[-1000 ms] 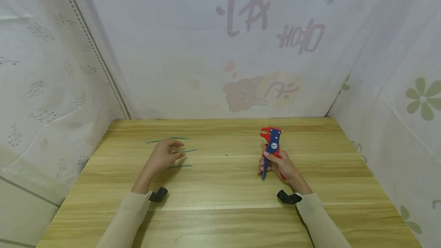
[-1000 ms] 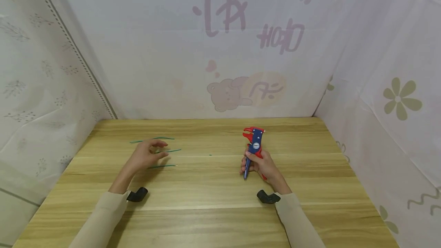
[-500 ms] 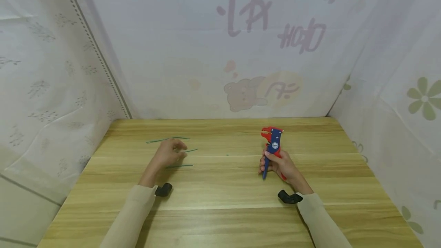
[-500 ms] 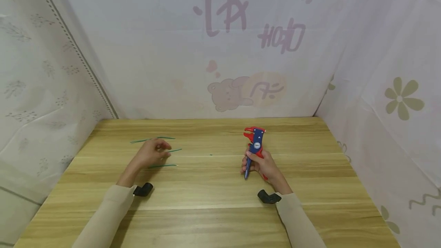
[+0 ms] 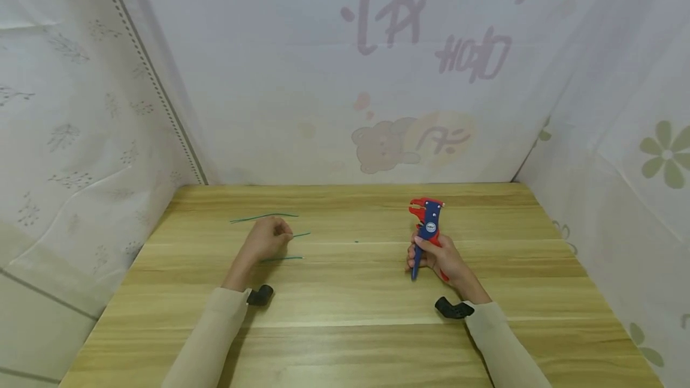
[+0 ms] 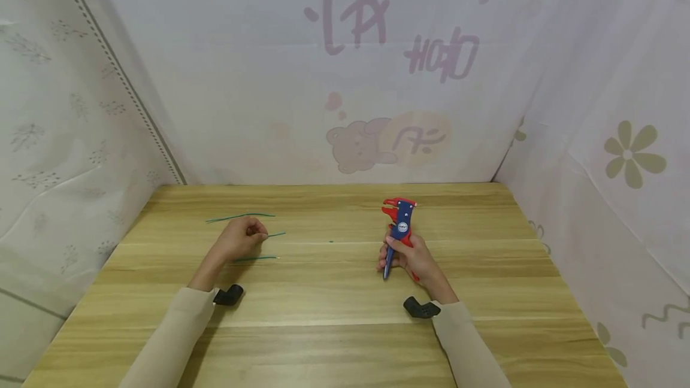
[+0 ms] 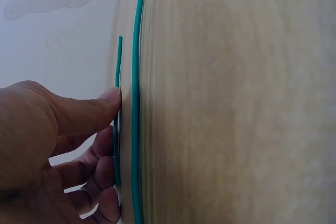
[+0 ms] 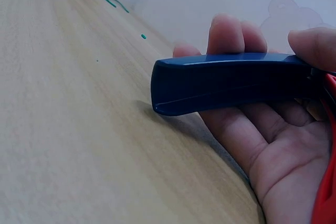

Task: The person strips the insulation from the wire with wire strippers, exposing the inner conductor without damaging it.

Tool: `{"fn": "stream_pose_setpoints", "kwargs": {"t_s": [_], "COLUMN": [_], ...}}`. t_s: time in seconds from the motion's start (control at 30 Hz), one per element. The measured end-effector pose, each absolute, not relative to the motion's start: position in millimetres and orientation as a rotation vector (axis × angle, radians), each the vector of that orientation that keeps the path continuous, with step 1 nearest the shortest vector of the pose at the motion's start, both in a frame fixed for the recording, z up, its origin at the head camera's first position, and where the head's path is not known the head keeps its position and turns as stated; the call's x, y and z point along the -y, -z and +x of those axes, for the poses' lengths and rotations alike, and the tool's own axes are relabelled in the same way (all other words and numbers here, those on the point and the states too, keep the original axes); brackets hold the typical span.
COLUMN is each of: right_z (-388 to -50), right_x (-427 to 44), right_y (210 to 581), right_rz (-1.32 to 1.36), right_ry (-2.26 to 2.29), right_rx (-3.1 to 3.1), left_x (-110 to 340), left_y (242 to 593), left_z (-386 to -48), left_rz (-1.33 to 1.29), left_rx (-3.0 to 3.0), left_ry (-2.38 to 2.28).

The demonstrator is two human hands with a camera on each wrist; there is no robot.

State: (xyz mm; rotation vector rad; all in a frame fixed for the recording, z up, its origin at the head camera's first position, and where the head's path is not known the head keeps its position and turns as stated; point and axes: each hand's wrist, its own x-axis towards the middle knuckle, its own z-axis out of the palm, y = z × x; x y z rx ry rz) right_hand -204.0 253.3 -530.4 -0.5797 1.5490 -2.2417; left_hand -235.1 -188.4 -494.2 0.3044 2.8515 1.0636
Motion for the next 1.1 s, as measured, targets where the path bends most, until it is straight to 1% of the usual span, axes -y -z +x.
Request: {"fn": "stream_pose_setpoints", "kwargs": {"t_s": [0.43, 0.73, 1.1], "right_z": [-203.1, -202.5, -205.1], "right_x": [-252.0, -251.4, -253.0], "right_y": [530.4, 528.0, 528.8], "right_rz": [-0.562, -0.520, -0.568], "right_ry": [2.225, 2.204, 2.220], "right_rx": [-1.571, -1.609, -1.585], "left_x": [190.6, 192.6, 187.9], "left_y": [491.4, 492.0, 491.5], "left_z": [-232.3, -229.4, -225.7], "left_rz": [0.243, 0.290, 0.356], "left_rx": [-2.829, -2.833, -2.861], "left_ry": [-1.061, -1.136, -1.180]}}
